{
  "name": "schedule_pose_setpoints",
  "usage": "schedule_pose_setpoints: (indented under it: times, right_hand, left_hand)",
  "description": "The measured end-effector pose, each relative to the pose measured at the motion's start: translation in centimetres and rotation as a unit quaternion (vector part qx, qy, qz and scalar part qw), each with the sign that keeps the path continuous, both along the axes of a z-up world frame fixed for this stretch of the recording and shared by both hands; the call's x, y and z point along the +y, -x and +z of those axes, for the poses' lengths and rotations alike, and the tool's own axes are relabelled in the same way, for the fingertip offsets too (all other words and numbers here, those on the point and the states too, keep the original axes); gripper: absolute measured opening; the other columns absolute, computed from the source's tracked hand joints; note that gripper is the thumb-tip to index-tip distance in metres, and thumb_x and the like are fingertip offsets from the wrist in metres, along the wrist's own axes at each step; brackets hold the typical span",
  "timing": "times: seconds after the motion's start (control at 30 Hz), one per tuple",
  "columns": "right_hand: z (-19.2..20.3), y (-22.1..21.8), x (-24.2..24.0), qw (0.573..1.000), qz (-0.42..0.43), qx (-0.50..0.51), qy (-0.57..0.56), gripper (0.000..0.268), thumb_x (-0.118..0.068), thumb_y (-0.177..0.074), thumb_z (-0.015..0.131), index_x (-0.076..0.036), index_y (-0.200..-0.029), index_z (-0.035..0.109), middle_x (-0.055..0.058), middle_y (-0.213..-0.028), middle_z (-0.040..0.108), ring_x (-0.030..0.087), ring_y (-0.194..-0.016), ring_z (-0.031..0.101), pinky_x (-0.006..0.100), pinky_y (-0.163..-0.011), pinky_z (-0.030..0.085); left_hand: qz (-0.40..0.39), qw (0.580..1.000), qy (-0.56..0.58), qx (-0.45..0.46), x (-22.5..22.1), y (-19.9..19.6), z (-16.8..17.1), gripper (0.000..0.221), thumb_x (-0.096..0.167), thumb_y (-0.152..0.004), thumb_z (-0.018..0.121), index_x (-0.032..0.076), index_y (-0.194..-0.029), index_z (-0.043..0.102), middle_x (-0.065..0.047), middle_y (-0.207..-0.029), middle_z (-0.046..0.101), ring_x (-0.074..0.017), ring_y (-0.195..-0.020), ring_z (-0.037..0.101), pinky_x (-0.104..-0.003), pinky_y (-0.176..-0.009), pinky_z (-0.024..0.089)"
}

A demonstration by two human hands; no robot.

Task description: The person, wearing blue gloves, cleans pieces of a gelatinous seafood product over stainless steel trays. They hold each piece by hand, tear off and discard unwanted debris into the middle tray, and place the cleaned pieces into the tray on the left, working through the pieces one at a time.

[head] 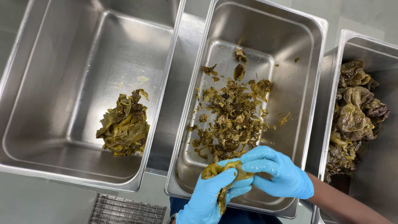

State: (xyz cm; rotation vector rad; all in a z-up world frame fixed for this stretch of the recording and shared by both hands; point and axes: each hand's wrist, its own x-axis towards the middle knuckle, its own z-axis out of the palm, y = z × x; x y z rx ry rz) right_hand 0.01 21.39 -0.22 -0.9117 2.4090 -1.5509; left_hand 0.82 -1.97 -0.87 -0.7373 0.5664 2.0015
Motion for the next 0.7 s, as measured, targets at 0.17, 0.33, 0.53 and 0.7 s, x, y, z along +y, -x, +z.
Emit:
schedule_pose_setpoints:
  times: [0.17,0.33,0.53,0.7]
  right_hand:
    - [-0.7,-0.7,0.3,0.999,0.005,0.032,0.008,0.042,0.005,-0.086,0.075,-0.007,-0.125,0.064,0.013,-0.121,0.069,0.027,-0.106,0.074,0.034,-0.086,0.063]
    - [-1.2,-1.4,1.8,1.0,-0.009,-0.002,0.011,0.033,0.003,-0.087,0.076,-0.008,-0.116,0.067,0.012,-0.116,0.071,0.022,-0.093,0.075,0.032,-0.077,0.062]
    - [-0.6,-1.2,3.1,0.999,0.02,-0.033,0.008,0.025,0.003,-0.085,0.076,-0.01,-0.103,0.067,0.007,-0.108,0.068,0.022,-0.088,0.069,0.034,-0.073,0.056]
    - [-0.6,-1.5,3.9,0.998,0.01,-0.056,0.028,0.022,0.002,-0.081,0.077,-0.013,-0.095,0.069,0.003,-0.098,0.064,0.018,-0.081,0.063,0.034,-0.07,0.05]
  left_hand:
    - [-0.028,0.998,0.049,-0.014,-0.5,0.5,0.4,0.039,0.017,-0.093,0.063,-0.002,-0.127,0.066,-0.017,-0.108,0.077,-0.0265,-0.09,0.079,-0.042,-0.079,0.067]
    - [-0.038,0.997,0.058,-0.023,-0.1,-0.1,-0.6,0.037,0.019,-0.094,0.065,-0.002,-0.125,0.069,-0.015,-0.105,0.077,-0.0251,-0.088,0.077,-0.041,-0.077,0.067]
    - [-0.043,0.995,0.072,-0.054,0.4,-0.4,-1.1,0.036,0.02,-0.094,0.065,0.0,-0.123,0.067,-0.016,-0.106,0.078,-0.0256,-0.086,0.077,-0.043,-0.076,0.067]
    - [-0.035,0.996,0.063,-0.049,0.4,-0.7,-1.7,0.037,0.02,-0.095,0.064,-0.002,-0.124,0.066,-0.017,-0.106,0.077,-0.0266,-0.086,0.078,-0.044,-0.076,0.067]
